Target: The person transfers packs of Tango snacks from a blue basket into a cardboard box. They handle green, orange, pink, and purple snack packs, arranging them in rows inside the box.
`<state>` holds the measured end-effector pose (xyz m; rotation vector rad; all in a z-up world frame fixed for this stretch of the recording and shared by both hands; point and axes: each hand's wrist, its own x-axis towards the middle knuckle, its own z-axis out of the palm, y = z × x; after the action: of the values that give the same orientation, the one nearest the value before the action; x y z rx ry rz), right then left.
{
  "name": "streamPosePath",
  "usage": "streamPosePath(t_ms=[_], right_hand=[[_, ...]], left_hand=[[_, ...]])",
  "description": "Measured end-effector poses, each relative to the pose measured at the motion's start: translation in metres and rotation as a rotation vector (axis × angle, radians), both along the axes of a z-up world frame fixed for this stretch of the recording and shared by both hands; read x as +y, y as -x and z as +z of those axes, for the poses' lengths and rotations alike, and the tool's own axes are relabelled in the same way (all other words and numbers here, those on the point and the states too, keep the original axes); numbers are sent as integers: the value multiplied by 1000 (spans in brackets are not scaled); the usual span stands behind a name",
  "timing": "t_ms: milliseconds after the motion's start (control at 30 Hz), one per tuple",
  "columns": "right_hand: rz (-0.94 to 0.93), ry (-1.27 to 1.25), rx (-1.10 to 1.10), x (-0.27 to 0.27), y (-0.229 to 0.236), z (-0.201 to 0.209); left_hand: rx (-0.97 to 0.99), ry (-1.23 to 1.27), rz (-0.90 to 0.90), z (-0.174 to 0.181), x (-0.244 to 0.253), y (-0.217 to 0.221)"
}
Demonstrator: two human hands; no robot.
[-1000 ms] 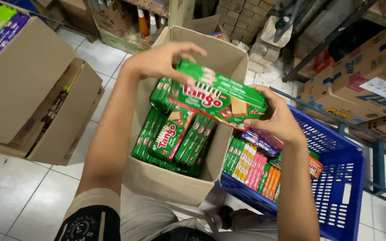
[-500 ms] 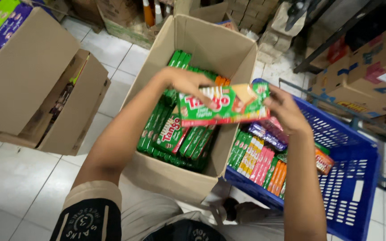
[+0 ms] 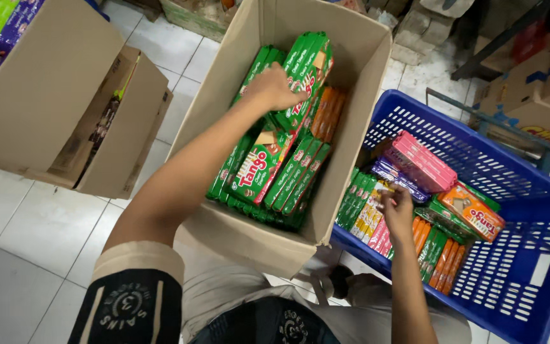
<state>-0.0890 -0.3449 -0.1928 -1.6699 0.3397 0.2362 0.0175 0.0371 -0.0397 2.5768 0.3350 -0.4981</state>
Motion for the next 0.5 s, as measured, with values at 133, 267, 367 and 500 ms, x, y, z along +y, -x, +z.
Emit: streamPosePath(t_ms=[133, 267, 367, 500], right_hand=[[333, 341, -213, -10, -10, -52], [707, 530, -64, -17, -14, -81], [814, 621, 51, -20, -12, -86], [846, 664, 90, -27, -13, -100]], left_hand=[[-92, -186, 51, -34, -12, -23], [-142, -182, 127, -34, -33, -26], [-186, -208, 164, -53, -43, -34], [-246, -168, 201, -59, -53, -29]])
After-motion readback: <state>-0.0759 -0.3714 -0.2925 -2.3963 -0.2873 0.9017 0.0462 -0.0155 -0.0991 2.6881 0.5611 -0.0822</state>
